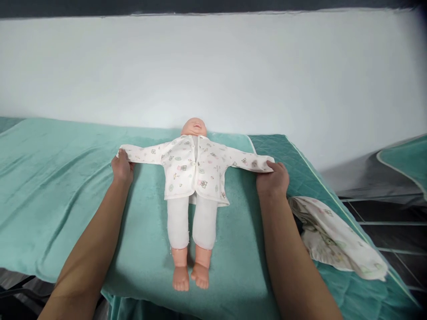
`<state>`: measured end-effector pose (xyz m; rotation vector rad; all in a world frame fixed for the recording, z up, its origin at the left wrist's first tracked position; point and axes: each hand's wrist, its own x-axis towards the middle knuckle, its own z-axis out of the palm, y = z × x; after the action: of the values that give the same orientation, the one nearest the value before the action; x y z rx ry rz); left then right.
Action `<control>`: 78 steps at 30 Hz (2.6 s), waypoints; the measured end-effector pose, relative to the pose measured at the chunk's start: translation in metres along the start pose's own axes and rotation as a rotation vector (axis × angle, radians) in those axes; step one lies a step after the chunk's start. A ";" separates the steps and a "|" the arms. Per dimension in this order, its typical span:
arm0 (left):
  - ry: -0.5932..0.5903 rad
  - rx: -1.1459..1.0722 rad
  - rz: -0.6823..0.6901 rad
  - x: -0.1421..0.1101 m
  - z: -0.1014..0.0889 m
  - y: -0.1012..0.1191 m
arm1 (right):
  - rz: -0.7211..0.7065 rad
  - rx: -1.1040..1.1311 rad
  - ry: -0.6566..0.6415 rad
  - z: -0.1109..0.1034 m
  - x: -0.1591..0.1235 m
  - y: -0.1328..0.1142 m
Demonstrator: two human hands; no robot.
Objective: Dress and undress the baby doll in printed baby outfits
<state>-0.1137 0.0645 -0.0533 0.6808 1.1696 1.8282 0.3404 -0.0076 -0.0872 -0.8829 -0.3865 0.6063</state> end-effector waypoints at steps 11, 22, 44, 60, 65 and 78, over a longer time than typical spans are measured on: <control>0.048 0.536 0.445 -0.024 -0.013 -0.007 | -0.360 -0.604 -0.452 0.036 -0.116 -0.013; -0.532 0.965 0.633 -0.158 -0.024 0.002 | -0.204 -0.877 -0.615 -0.013 -0.176 -0.027; -0.431 1.109 0.708 -0.176 -0.037 -0.001 | -0.367 -1.145 -0.412 -0.007 -0.176 -0.027; -0.369 0.586 0.462 -0.165 0.025 -0.007 | -0.671 -0.929 -0.656 0.025 -0.179 -0.023; -0.308 0.199 0.180 -0.154 0.028 -0.014 | -0.304 -0.704 -0.551 0.034 -0.170 -0.018; 0.010 0.163 0.183 -0.135 0.017 -0.026 | 0.031 -0.466 -0.287 0.029 -0.145 0.001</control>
<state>-0.0235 -0.0388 -0.0700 0.8982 1.3091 1.9017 0.2128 -0.0821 -0.0806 -1.2511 -0.7962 0.6873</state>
